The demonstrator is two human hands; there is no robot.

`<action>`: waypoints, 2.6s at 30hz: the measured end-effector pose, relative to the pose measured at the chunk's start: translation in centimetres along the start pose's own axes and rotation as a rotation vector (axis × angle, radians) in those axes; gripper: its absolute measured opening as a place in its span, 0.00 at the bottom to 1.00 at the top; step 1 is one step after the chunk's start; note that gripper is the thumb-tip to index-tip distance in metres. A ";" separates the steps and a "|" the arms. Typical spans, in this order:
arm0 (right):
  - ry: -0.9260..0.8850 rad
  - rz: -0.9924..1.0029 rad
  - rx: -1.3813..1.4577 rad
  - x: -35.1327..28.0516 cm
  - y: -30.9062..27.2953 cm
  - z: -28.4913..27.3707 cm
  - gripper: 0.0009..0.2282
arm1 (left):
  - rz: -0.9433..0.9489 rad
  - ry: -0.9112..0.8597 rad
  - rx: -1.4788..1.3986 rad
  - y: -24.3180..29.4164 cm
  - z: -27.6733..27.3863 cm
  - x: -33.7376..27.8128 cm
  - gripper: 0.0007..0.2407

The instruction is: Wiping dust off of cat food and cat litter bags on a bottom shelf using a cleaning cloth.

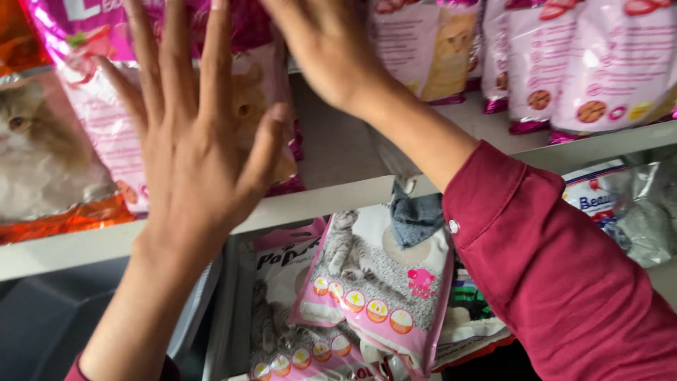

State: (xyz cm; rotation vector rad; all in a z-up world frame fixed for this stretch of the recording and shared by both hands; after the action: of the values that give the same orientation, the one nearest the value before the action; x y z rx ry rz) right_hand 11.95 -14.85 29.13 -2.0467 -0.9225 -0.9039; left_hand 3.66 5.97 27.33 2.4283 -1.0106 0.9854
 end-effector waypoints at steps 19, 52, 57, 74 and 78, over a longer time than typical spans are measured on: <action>0.023 1.022 -0.052 -8.6 4.1 -14.4 0.38 | -0.462 -0.401 -1.060 3.5 18.4 17.3 0.25; 0.280 1.407 0.677 -48.0 -12.3 -1.3 0.26 | -0.238 -1.071 -1.029 17.4 25.5 -26.1 0.37; 0.218 1.804 0.648 -44.3 -8.5 -2.4 0.30 | -1.008 -0.957 -1.755 14.7 24.6 -22.9 0.29; 0.011 1.107 0.552 -41.3 -2.1 -1.1 0.31 | -0.765 -0.984 -1.745 9.1 21.0 -14.4 0.40; 0.088 1.514 0.620 -38.8 -3.6 -1.2 0.28 | -0.995 -0.992 -1.745 9.1 22.3 -15.6 0.40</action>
State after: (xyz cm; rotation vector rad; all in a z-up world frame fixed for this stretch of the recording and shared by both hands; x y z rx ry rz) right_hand -10.80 -26.38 -0.39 -1.4867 0.4611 0.1490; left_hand -0.28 -4.43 0.87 1.2069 -0.2762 -1.1379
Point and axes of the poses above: each hand's wrist, its own x-axis towards the middle knuckle, its own z-axis out of the palm, y = z × x, the point moved 1 cm from there along x, towards the middle knuckle, and after that the axes turned 10 degrees about -y, right-handed, at the moved point
